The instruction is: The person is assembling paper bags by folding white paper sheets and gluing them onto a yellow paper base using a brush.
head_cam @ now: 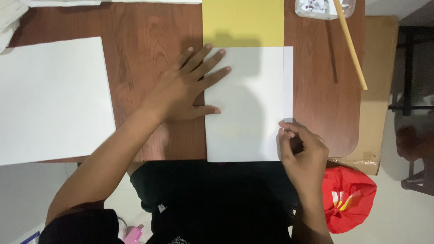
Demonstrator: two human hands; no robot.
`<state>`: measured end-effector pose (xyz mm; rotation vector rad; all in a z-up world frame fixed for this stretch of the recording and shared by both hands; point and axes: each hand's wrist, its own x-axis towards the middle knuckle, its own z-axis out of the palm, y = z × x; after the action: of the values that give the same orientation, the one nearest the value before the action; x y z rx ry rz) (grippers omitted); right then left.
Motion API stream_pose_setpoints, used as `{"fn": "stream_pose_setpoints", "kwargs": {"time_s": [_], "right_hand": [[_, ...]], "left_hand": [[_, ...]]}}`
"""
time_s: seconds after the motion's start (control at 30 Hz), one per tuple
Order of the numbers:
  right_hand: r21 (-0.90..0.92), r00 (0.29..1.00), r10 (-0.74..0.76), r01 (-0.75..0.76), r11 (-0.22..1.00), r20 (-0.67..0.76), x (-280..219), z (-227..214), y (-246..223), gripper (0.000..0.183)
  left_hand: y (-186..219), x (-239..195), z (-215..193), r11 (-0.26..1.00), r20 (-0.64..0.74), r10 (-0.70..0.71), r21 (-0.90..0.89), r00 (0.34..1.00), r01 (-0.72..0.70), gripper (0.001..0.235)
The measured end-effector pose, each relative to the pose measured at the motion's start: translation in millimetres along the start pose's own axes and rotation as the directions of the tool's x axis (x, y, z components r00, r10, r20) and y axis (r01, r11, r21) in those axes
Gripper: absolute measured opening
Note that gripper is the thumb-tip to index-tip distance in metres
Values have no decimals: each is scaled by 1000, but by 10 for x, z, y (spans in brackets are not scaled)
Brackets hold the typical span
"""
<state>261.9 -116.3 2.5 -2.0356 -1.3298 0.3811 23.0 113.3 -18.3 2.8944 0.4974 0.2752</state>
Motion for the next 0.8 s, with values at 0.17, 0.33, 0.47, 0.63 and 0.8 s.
{"fn": "stream_pose_setpoints", "kwargs": {"time_s": [0.17,0.33,0.47,0.63,0.8], "right_hand": [[-66,998,-62,64,996,22,43,-39,-91,15],[-449,958,-253,287,846,137,213,-178,-440,49],[-119,763,-587,632,766,271,620,109,-588,35],[-145,687,-511,658,739,516,1055,453,-444,61],[-159,646,-418,643,749,639,1102,412,-285,72]], "left_hand": [[-8,-7,-1,999,27,-16,-31,999,17,82],[-18,-10,-7,999,-27,9,-34,1000,-10,82],[-52,-9,-4,995,-165,96,19,982,-94,70],[-134,-14,88,992,-202,114,77,973,-100,51],[-203,-53,190,994,-188,83,86,979,-68,55]]}}
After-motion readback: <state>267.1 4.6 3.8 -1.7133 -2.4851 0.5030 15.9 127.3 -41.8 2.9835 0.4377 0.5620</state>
